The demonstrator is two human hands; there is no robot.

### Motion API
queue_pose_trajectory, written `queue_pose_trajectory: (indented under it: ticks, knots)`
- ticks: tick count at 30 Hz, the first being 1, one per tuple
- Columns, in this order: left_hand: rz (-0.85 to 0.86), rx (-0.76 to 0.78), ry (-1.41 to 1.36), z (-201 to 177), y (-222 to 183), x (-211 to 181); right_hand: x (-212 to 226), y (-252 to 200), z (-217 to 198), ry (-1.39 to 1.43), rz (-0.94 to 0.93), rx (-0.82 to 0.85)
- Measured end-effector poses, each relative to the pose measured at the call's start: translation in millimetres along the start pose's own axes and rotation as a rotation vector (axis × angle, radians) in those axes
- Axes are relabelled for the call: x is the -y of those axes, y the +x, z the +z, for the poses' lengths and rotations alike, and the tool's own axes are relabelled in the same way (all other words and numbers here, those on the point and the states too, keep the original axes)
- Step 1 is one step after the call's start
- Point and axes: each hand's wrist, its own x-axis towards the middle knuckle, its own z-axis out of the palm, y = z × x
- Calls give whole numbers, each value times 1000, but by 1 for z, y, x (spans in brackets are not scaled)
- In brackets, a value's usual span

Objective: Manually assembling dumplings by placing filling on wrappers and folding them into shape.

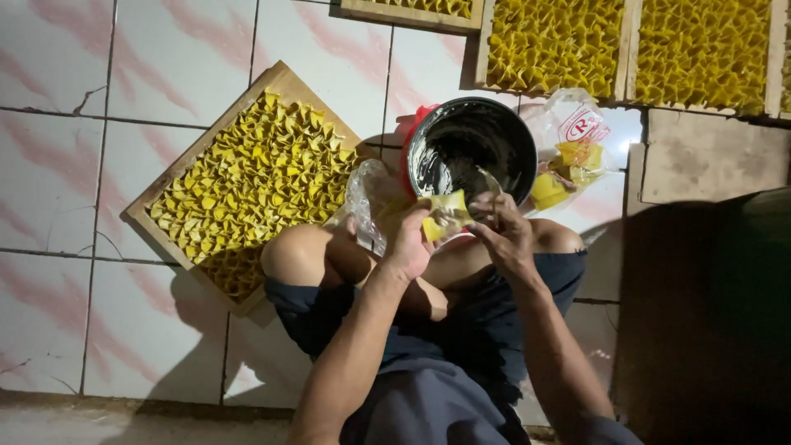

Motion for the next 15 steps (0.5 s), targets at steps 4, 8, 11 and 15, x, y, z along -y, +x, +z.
queue_pose_trajectory:
  ticks: [4,8,11,15]
  knots:
    - [-17,89,74,39,-58,-31,23,4,12,150,37,42]
    - [78,304,182,39,-82,-45,-13,-11,-4,261,248,-90]
    - [256,430,308,24,-75,-32,-3,-11,-3,241,244,-162]
    - [761,302,753,0,-42,-11,-1,-13,-4,171,268,-193]
